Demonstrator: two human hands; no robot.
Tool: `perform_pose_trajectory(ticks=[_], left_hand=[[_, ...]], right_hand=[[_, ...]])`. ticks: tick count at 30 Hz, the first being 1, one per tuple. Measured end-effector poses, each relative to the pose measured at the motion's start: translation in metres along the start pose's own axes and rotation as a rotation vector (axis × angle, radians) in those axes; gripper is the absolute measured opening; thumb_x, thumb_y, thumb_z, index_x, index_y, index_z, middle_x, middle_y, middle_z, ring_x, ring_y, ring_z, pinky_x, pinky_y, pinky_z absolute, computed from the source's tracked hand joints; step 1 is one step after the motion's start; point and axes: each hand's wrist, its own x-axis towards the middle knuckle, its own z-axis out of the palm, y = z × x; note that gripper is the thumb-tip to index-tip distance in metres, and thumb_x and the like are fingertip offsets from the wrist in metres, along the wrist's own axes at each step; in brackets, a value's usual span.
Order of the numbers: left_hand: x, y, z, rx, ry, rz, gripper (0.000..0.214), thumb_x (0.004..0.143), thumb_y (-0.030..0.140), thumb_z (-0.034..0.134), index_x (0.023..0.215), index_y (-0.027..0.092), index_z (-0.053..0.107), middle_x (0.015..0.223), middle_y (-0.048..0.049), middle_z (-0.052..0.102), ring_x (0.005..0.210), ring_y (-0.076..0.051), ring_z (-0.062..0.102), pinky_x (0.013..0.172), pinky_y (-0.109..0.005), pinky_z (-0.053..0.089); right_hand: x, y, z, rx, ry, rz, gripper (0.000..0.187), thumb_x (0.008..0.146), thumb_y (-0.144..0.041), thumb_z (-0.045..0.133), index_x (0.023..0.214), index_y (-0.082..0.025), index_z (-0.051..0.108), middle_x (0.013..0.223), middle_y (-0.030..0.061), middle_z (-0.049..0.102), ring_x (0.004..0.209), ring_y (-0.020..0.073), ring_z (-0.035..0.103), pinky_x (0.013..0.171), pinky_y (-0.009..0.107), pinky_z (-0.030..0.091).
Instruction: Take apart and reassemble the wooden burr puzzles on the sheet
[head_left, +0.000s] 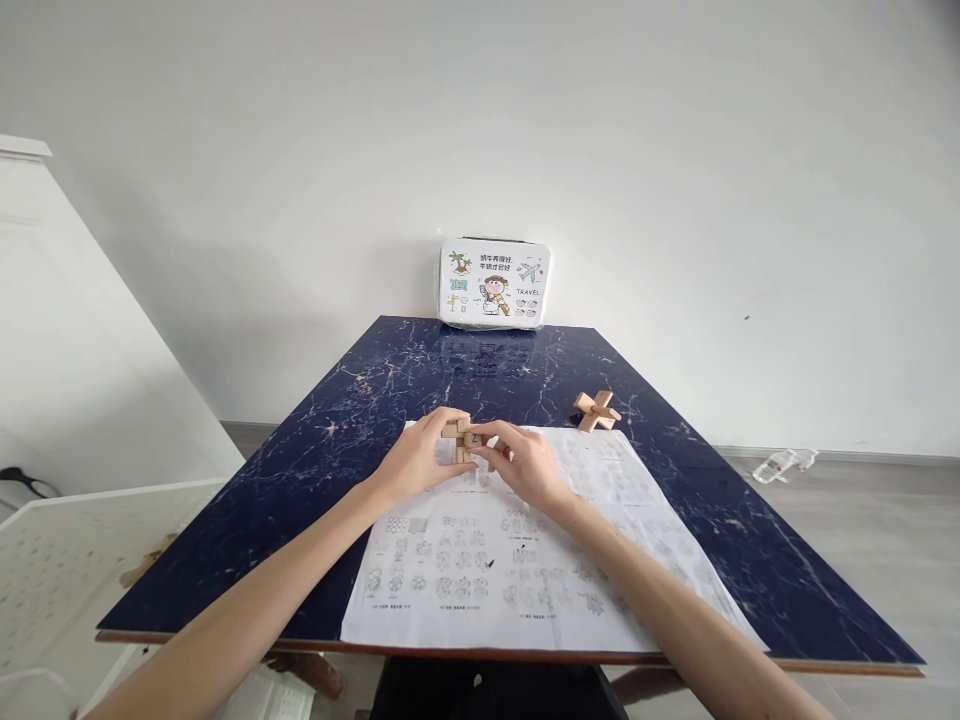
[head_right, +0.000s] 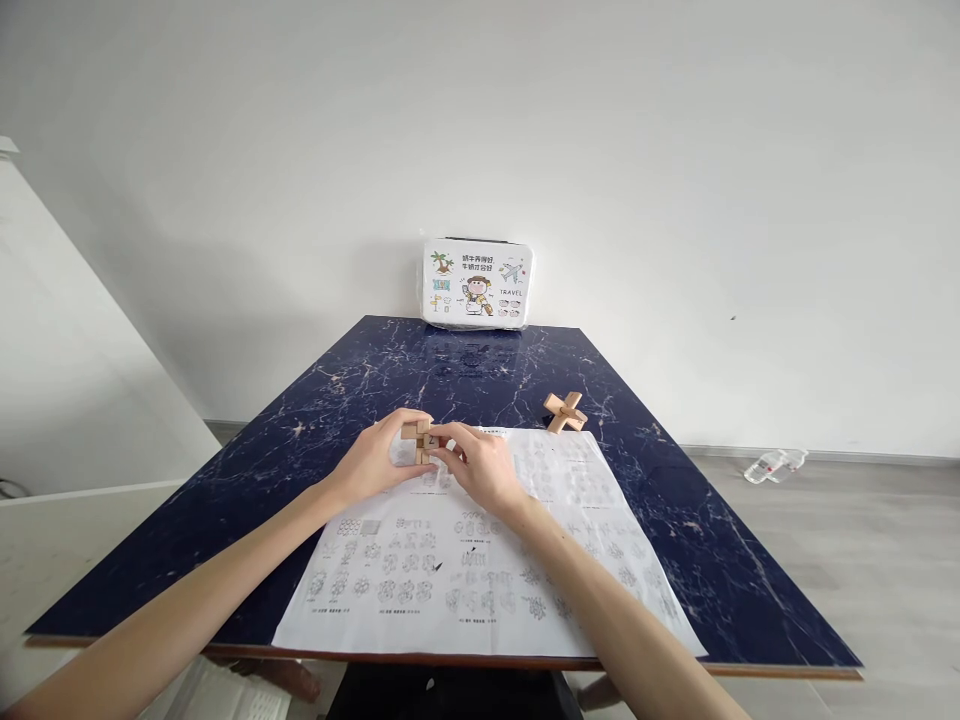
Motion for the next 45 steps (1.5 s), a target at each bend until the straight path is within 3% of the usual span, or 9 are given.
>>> perform_pose_trajectory(ticks=[3,10,18,27,37,45], left_hand=[[0.000,-0.001,0.001,-0.030,-0.014,-0.005,0.056,0.084,0.044,0.082,0.128,0.031,0.050,0.129,-0.0062,0.068,0.114,-0.029,0.070,0.092,-0.044,0.056],[-0.002,-0.002,0.001,-0.048,-0.004,0.009,0.059,0.084,0.043,0.082,0.131,0.032,0.050,0.131,-0.0056,0.068,0.117,-0.029,0.070,0.096,-0.044,0.055],[-0.002,-0.003,0.001,-0.019,-0.006,-0.015,0.053,0.082,0.045,0.081,0.125,0.030,0.052,0.124,-0.0053,0.069,0.104,-0.026,0.071,0.085,-0.039,0.056],[-0.002,0.001,0.002,0.169,0.040,0.027,0.047,0.085,0.046,0.076,0.118,0.027,0.050,0.121,-0.0047,0.066,0.094,-0.024,0.072,0.076,-0.036,0.055],[-0.002,-0.001,0.005,0.312,0.033,0.109,0.039,0.089,0.044,0.070,0.114,0.024,0.048,0.117,-0.0060,0.063,0.082,-0.022,0.072,0.065,-0.032,0.054],[-0.002,0.002,0.006,0.433,0.091,0.131,0.033,0.088,0.047,0.066,0.100,0.022,0.046,0.100,-0.0040,0.062,0.066,-0.018,0.065,0.053,-0.028,0.045]], right_hand=[[-0.001,0.000,-0.001,0.065,-0.038,0.035,0.016,0.104,-0.032,0.057,0.115,-0.025,0.067,0.089,0.0008,0.077,0.058,0.0132,0.069,0.062,0.026,0.053],[-0.004,-0.002,0.004,0.118,-0.018,0.070,0.013,0.102,-0.029,0.059,0.113,-0.026,0.065,0.089,0.0003,0.076,0.058,0.0141,0.071,0.064,0.028,0.055],[-0.005,0.000,0.004,0.173,-0.067,0.087,0.013,0.103,-0.031,0.057,0.114,-0.028,0.062,0.093,-0.0004,0.076,0.058,0.0143,0.072,0.067,0.029,0.057],[0.000,-0.002,0.005,0.023,-0.107,0.134,0.020,0.101,-0.038,0.059,0.117,-0.026,0.059,0.097,0.0021,0.077,0.059,0.0148,0.069,0.060,0.027,0.051],[-0.003,-0.005,0.015,0.030,-0.085,0.136,0.009,0.102,-0.032,0.055,0.106,-0.025,0.053,0.088,0.0027,0.075,0.072,0.0189,0.070,0.065,0.030,0.050],[-0.005,-0.006,0.016,-0.072,-0.078,0.046,0.011,0.105,-0.034,0.051,0.108,-0.023,0.052,0.088,0.0038,0.074,0.065,0.0183,0.065,0.059,0.029,0.043]])
